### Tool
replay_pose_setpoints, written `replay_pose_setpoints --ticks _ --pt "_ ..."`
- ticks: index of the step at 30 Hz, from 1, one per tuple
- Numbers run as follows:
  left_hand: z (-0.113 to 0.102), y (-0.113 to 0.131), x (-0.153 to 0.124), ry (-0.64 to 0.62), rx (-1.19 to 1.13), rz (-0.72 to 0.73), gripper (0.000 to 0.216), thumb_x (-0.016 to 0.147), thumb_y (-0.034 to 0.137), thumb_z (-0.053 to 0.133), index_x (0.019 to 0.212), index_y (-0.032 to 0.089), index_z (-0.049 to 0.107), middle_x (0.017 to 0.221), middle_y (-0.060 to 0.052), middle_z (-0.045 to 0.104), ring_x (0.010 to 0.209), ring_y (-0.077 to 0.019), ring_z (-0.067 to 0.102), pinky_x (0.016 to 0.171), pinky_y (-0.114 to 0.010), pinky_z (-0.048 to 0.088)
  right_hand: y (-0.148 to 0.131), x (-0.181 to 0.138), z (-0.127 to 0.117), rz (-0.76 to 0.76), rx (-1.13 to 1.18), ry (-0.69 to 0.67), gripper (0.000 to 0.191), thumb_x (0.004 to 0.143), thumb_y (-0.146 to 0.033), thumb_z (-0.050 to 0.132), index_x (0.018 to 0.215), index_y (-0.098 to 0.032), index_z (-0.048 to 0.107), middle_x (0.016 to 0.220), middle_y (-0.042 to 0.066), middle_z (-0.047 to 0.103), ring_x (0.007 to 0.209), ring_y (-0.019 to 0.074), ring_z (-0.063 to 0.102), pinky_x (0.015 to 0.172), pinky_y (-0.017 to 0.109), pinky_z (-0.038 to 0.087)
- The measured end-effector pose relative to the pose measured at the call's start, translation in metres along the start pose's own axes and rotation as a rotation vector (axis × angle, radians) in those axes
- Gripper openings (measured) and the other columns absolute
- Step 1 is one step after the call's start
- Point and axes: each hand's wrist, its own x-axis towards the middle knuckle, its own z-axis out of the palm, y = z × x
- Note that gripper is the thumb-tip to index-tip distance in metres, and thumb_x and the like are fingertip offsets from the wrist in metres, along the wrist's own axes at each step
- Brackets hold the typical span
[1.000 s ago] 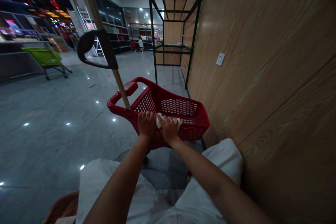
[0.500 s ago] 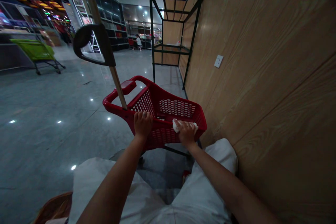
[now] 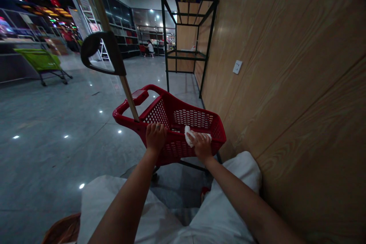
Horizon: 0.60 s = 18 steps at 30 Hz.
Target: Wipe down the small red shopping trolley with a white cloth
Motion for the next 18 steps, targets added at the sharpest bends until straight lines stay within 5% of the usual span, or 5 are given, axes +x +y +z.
replay_pose_setpoints --ticks 4,12,15,18 --pt "0.002 0.004 0.001 0.013 -0.04 -0.049 0.027 0.091 0.026 0.038 0.077 0.021 0.06 0.084 -0.009 0.061 0.088 -0.0258 0.05 0.092 -0.044 0.034 0.013 -0.014 -0.004 0.055 -0.019 0.018 0.052 0.091 -0.011 0.045 0.138 -0.036 0.045 0.133 0.004 0.055 0.119 0.0224 0.042 0.102 0.045 0.019" --pt "-0.001 0.003 0.002 -0.026 -0.013 -0.019 0.028 0.092 0.028 0.038 0.077 0.021 0.06 0.079 -0.009 0.061 0.084 -0.0257 0.05 0.089 -0.043 0.035 -0.092 0.053 0.013 0.089 0.042 0.068 0.054 0.094 -0.017 0.043 0.144 -0.036 0.036 0.134 0.006 0.051 0.118 0.0246 0.041 0.1 0.048 0.024" --pt "-0.001 -0.001 0.002 -0.029 0.022 0.007 0.027 0.092 0.029 0.038 0.077 0.021 0.06 0.081 -0.008 0.061 0.085 -0.0254 0.05 0.089 -0.043 0.035 -0.08 0.05 0.014 0.005 0.04 0.063 0.054 0.094 -0.017 0.043 0.144 -0.035 0.034 0.133 0.006 0.052 0.117 0.023 0.042 0.1 0.044 0.026" --pt "0.002 -0.003 0.001 -0.02 0.028 0.013 0.027 0.092 0.029 0.039 0.076 0.022 0.059 0.083 -0.008 0.062 0.087 -0.0253 0.05 0.09 -0.042 0.034 -0.034 0.025 0.01 -0.044 0.011 0.029 0.054 0.093 -0.015 0.043 0.142 -0.036 0.038 0.128 0.005 0.056 0.113 0.0209 0.045 0.101 0.043 0.024"
